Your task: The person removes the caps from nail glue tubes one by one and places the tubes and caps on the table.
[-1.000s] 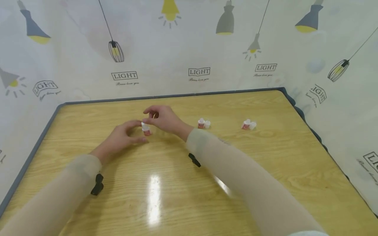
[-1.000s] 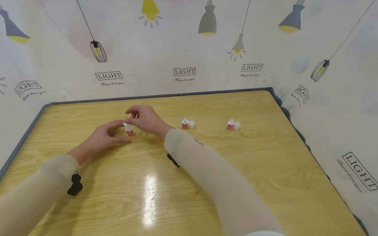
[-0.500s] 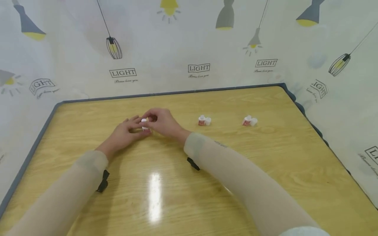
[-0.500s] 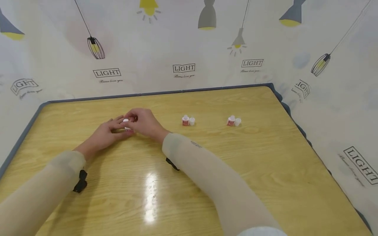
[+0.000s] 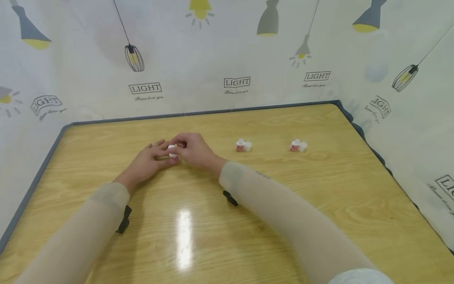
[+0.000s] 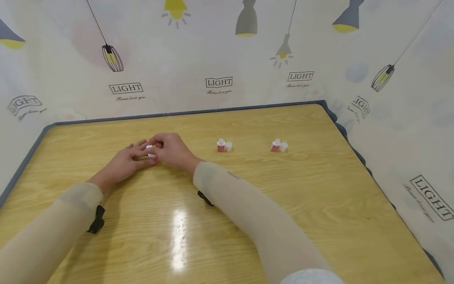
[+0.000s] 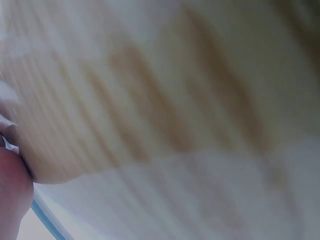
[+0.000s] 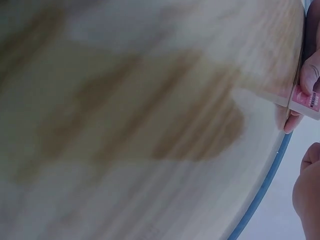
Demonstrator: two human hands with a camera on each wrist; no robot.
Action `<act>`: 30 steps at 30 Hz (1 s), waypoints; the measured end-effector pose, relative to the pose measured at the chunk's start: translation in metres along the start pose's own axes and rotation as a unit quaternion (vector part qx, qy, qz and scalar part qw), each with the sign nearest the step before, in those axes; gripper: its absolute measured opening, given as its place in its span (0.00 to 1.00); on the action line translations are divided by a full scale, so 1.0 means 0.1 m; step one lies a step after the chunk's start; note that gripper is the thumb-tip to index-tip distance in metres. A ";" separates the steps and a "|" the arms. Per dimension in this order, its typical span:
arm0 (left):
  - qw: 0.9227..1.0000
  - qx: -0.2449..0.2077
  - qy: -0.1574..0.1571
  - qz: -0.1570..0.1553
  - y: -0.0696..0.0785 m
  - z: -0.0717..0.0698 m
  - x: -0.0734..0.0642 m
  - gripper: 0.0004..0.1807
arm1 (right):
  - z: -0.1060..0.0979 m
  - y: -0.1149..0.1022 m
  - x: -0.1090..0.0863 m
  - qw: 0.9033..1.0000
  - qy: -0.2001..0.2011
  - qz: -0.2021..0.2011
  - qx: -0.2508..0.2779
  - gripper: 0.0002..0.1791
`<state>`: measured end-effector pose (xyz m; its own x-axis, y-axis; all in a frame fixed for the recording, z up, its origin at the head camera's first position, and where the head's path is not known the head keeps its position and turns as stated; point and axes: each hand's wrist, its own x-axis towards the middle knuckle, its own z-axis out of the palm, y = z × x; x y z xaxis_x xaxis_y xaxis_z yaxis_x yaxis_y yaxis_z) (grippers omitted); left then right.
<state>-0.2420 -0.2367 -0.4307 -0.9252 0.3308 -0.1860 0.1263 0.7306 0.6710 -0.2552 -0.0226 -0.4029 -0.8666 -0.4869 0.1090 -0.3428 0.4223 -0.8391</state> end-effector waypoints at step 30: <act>1.000 -0.020 -0.023 0.000 0.03 -0.06 0.02 0.32 | -0.02 0.06 0.00 0.999 -0.001 -0.028 -0.022 0.12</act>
<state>-0.2457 -0.2380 -0.4246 -0.9081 0.3575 -0.2182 0.1103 0.7068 0.6988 -0.2577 -0.0188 -0.4068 -0.8449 -0.5123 0.1541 -0.4063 0.4272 -0.8077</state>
